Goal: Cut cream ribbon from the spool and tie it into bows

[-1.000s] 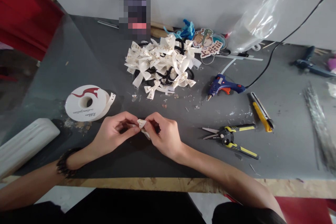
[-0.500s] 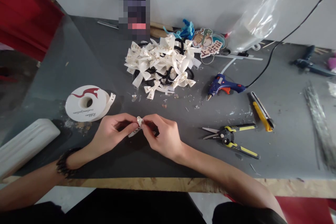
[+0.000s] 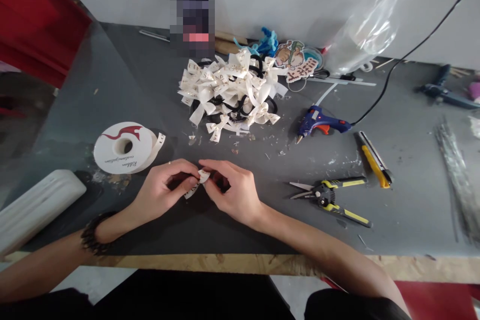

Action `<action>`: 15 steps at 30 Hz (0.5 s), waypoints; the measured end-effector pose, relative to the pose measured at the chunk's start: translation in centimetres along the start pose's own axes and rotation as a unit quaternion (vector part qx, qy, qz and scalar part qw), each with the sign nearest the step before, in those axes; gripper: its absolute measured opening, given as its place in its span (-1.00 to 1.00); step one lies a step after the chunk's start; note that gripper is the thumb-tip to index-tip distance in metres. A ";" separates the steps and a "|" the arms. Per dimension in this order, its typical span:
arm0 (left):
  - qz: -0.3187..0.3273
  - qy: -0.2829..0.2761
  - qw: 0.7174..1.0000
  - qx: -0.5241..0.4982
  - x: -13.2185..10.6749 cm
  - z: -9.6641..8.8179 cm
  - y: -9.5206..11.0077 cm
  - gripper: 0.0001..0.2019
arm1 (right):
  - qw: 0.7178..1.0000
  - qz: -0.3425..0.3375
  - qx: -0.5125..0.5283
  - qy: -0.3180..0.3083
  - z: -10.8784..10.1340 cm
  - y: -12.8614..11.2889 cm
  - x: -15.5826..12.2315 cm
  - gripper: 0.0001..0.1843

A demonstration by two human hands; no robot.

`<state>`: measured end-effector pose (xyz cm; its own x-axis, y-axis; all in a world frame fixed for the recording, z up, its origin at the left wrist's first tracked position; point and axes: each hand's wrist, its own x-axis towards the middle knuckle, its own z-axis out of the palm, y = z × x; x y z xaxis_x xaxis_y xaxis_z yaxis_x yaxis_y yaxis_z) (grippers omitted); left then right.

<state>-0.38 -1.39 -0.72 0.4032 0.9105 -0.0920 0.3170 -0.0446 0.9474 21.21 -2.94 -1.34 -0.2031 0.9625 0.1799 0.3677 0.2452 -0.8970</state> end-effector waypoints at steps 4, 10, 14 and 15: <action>0.014 -0.016 1.000 0.012 0.1 -0.1 0.3 -0.89 | 0.995 -0.095 -0.006 0.007 0.1 0.2 0.0 -0.68; 0.092 0.046 0.992 0.072 -0.4 0.5 0.1 -0.92 | 0.996 -0.087 -0.012 0.026 0.5 0.3 -0.8 -0.80; 0.181 0.078 0.975 0.103 -0.7 0.7 -0.4 -0.88 | 0.995 -0.094 -0.018 0.024 0.5 0.1 -1.0 -0.73; 0.176 0.075 0.976 0.104 -0.8 0.8 -0.5 -0.87 | 0.995 -0.098 -0.022 0.028 0.5 0.1 -1.1 -0.70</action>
<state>-0.19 -2.39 -1.34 0.3936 0.8728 0.2887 0.3548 -0.4339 0.8282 20.98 -3.99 -1.83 -0.2249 0.9007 0.3718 0.3656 0.4317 -0.8246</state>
